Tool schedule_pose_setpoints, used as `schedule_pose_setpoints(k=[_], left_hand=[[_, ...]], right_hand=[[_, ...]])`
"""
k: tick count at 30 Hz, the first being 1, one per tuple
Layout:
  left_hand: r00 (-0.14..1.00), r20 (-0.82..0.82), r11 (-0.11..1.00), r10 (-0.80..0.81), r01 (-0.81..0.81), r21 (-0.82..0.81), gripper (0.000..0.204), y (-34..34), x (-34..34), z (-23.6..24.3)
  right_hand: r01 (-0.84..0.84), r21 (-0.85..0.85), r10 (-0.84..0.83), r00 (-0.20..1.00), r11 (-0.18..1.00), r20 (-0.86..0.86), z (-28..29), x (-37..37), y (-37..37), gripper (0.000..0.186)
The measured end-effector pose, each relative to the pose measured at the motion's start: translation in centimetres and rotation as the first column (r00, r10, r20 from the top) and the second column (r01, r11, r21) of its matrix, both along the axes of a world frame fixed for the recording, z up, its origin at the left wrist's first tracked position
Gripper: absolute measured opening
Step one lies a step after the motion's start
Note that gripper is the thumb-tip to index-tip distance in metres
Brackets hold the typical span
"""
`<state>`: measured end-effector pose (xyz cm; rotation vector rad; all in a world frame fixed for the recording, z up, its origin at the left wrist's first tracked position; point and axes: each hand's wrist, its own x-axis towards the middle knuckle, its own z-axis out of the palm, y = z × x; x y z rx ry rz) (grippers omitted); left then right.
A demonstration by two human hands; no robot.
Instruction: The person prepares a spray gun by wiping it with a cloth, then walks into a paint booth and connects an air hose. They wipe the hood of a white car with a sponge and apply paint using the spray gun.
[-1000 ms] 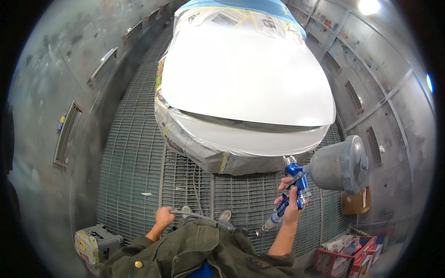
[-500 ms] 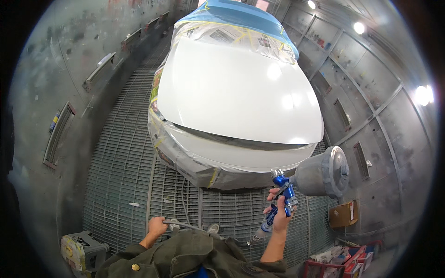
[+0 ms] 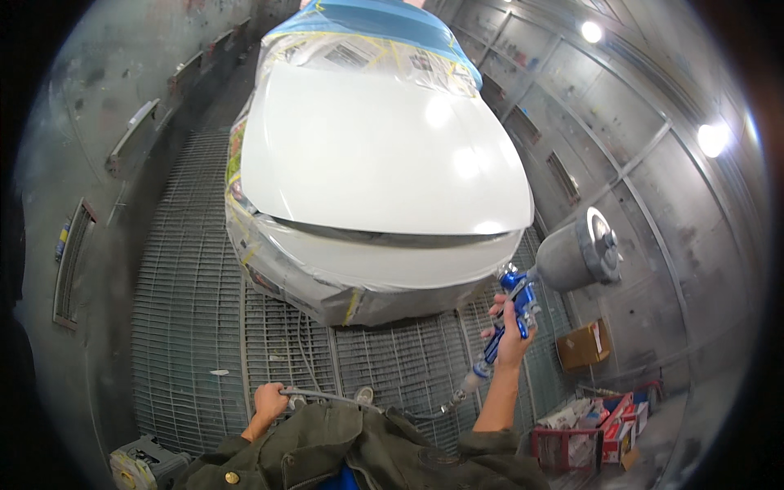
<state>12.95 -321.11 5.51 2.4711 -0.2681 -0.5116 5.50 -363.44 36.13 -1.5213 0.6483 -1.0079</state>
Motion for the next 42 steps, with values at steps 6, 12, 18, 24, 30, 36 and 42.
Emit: schedule_pose_setpoints(k=[6,12,18,24,30,36,42], left_hand=[[0.997,0.002,0.996,-0.074,0.074,-0.049,0.036,-1.9,0.0,0.6],[0.971,-0.027,0.971,-0.237,0.236,-0.025,0.029,-3.5,-0.7,0.4],[0.952,-0.115,0.959,-0.282,0.284,0.003,0.024,-6.1,-1.1,2.7],[0.945,-0.128,0.944,-0.300,0.313,0.103,0.023,-7.7,-2.4,-0.2],[0.958,-0.130,0.936,-0.256,0.279,0.216,0.024,-10.6,-3.8,1.0],[0.987,-0.004,0.953,-0.161,0.156,0.259,0.040,-11.3,-5.0,2.0],[0.999,0.016,0.967,-0.051,0.045,0.251,0.031,-10.0,-5.6,4.2]], right_hand=[[0.223,-0.034,-0.225,0.964,0.974,-0.138,-1.7,-3.6,-3.3,0.022],[0.369,0.018,-0.356,0.909,0.929,-0.215,-6.4,-8.2,-6.9,0.023],[0.412,0.117,-0.378,0.896,0.904,-0.232,-9.7,-13.6,-9.2,0.025],[0.358,0.194,-0.338,0.932,0.913,-0.129,-10.5,-14.8,-11.2,0.026],[0.283,0.242,-0.267,0.959,0.928,-0.100,-11.1,-14.9,-13.3,0.025],[0.197,0.274,-0.173,0.979,0.941,-0.108,-11.3,-13.0,-13.5,0.023],[0.007,0.298,0.032,0.992,0.955,-0.125,-12.3,-9.4,-11.4,0.021]])
